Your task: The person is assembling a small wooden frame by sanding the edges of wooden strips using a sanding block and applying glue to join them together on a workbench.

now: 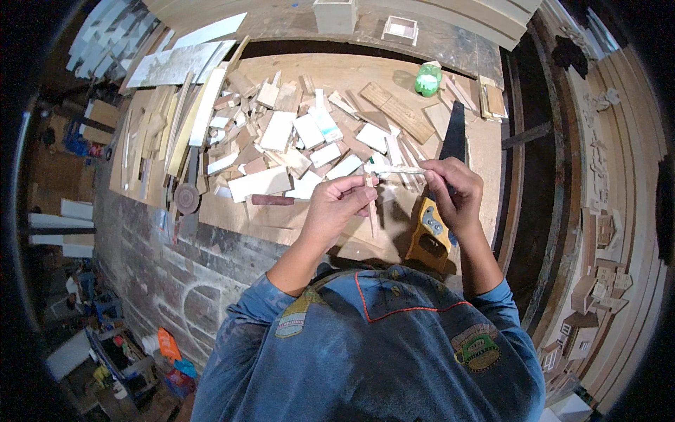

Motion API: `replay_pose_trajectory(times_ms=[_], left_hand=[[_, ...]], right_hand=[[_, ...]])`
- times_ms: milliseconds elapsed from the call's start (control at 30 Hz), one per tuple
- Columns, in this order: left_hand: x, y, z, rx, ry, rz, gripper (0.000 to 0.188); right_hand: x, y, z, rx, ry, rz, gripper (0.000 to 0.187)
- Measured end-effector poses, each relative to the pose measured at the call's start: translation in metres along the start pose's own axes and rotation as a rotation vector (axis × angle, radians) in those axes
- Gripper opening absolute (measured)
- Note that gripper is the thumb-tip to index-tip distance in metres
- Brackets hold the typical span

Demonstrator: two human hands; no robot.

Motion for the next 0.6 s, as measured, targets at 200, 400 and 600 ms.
replay_pose_trajectory(times_ms=[200,400,600], left_hand=[[-0.002,0.002,-0.003,-0.025,-0.033,-0.045,0.025],[-0.011,0.006,-0.002,0.041,0.046,0.062,0.025],[-0.026,0.014,-0.001,0.140,0.128,0.243,0.025]], right_hand=[[-0.008,0.003,-0.005,0.036,0.112,0.117,0.011],[0.043,0.040,-0.061,0.420,0.065,0.429,0.011],[0.108,0.040,-0.146,0.445,-0.059,0.755,0.017]])
Point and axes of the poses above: each hand's wrist, its own z-axis away from the middle knuckle, its own y-axis out of the back of the hand, x = y × z, the point moved 5 cm from there along -z, towards the middle knuckle, and after that the axes turned 11 degrees about -y, right-handed, at the moved point
